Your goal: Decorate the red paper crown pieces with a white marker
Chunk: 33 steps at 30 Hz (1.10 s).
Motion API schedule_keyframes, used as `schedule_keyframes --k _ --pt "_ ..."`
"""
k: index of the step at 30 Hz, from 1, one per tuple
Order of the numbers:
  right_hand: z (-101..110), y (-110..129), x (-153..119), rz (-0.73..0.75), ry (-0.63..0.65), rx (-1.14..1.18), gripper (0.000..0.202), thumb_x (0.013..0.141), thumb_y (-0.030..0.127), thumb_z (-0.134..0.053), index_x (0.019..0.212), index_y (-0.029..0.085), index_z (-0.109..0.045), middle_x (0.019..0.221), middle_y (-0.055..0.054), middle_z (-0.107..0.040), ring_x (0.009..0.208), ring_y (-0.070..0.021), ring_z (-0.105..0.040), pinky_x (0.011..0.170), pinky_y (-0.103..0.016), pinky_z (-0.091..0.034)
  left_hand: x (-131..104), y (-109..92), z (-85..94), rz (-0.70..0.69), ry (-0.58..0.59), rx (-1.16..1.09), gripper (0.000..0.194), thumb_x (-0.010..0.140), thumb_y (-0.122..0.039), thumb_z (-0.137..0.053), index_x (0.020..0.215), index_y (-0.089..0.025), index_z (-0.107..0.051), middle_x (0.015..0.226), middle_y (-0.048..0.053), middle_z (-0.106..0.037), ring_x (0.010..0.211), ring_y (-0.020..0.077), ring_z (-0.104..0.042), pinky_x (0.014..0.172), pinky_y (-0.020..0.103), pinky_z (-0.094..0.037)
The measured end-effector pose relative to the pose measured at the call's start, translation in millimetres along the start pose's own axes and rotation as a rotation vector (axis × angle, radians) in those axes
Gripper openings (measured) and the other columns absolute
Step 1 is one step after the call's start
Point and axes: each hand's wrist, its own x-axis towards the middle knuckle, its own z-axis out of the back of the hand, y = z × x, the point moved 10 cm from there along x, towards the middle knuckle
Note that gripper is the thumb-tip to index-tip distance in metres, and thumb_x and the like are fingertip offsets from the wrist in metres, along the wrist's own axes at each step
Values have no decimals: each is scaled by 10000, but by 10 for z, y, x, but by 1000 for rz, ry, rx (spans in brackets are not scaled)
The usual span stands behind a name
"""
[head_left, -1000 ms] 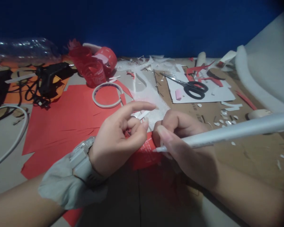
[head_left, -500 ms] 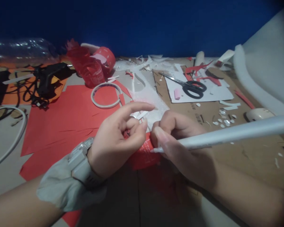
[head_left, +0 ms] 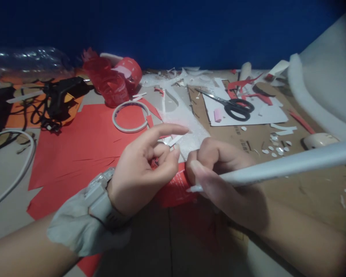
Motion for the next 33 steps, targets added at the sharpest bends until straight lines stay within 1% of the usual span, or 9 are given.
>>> schedule_keyframes --k 3,6,10,13,16,21,26,29,33 --pt "13 36 -16 51 -12 63 289 926 221 -556 673 226 -417 553 58 -412 465 -96 -349 438 -260 -269 11 -8 -3 -9 19 -20 270 869 -184 -578 1124 -248 -641 485 -84 -341 449 75 -302 453 189 -282" --pt "55 68 -45 89 -62 30 299 937 243 -547 670 224 -413 566 50 -424 476 -104 -359 456 -267 -265 12 -25 17 -26 7 -21 268 878 -153 -562 1128 -229 -619 496 -95 -331 452 72 -293 469 193 -279" --pt "95 -40 -59 -22 -122 -31 302 899 282 -549 647 228 -393 544 43 -409 478 -117 -344 456 -267 -264 -6 -54 37 -35 -10 1 244 893 -152 -544 1126 -199 -602 514 -104 -311 458 72 -308 491 194 -292" --pt "64 -116 -43 -90 -92 -13 297 901 324 -548 672 227 -386 546 55 -403 486 -108 -336 477 -249 -288 -16 -42 22 -4 5 24 239 903 -170 -537 1136 -186 -590 523 -106 -310 479 77 -328 517 192 -306" --pt "32 -113 -25 -74 -52 -16 289 924 325 -522 696 224 -375 579 62 -394 501 -99 -314 486 -234 -276 -16 -31 8 7 20 39 238 915 -194 -523 1143 -176 -587 527 -102 -311 491 84 -327 525 199 -304" --pt "39 -92 -27 -37 -72 -65 303 912 309 -539 688 219 -356 587 71 -361 506 -90 -277 482 -227 -243 -14 -34 14 -12 16 54 238 922 -217 -522 1149 -169 -578 536 -102 -309 498 84 -306 520 200 -287" --pt "34 -78 -25 -31 -64 -102 296 923 309 -530 697 220 -361 594 68 -375 520 -94 -295 479 -228 -248 -26 -31 3 5 23 64 241 924 -220 -516 1152 -169 -576 538 -103 -302 499 84 -307 521 197 -291" --pt "26 -76 -29 -34 -49 -132 284 910 285 -541 697 220 -364 603 64 -388 525 -95 -309 476 -230 -247 -29 -57 4 -12 22 72 231 916 -193 -514 1136 -178 -583 531 -102 -309 501 85 -319 521 195 -290" --pt "40 -74 -38 -42 -69 -154 295 904 296 -540 684 218 -361 593 61 -397 512 -91 -324 477 -228 -263 -22 -71 6 -27 22 48 228 908 -185 -515 1126 -177 -581 523 -105 -303 489 85 -323 512 194 -288"
